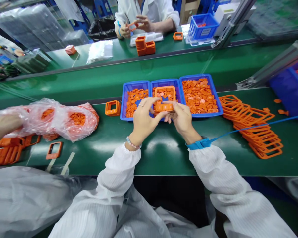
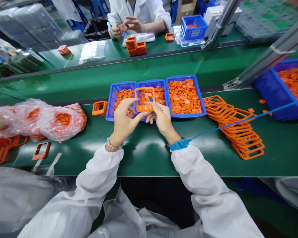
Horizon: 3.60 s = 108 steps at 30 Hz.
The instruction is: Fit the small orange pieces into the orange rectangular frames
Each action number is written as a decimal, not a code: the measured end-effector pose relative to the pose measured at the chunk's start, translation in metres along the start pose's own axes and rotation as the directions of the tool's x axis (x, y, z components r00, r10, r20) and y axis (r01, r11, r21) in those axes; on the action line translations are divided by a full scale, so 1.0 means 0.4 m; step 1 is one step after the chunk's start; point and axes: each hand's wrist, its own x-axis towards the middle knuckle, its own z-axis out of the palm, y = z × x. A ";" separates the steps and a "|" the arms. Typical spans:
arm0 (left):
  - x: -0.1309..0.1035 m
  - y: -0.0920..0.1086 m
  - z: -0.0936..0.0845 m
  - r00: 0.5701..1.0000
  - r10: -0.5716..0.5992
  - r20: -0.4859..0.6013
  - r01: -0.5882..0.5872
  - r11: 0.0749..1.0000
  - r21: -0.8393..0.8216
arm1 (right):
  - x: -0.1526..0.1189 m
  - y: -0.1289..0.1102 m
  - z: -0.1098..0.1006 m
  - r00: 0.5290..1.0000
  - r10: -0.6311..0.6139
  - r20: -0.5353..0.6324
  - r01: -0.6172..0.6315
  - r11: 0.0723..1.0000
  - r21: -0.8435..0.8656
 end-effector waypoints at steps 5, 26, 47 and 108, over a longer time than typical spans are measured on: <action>-0.011 0.019 -0.043 0.992 0.066 0.109 -0.095 0.953 0.289 | -0.017 0.004 0.014 0.994 -0.054 0.094 0.062 0.995 -0.084; 0.078 -0.252 -0.388 0.895 -0.418 0.154 0.134 0.584 0.801 | -0.053 0.026 0.043 0.944 0.094 0.315 0.011 0.949 -0.315; 0.137 -0.291 -0.377 0.768 -0.516 0.380 -0.169 0.409 0.897 | -0.055 0.032 0.046 0.930 0.148 0.336 -0.020 0.935 -0.355; 0.003 -0.064 0.016 0.994 0.040 -0.102 -0.067 0.961 -0.270 | 0.083 -0.358 -0.342 0.815 -0.483 -0.320 -0.360 0.010 -0.933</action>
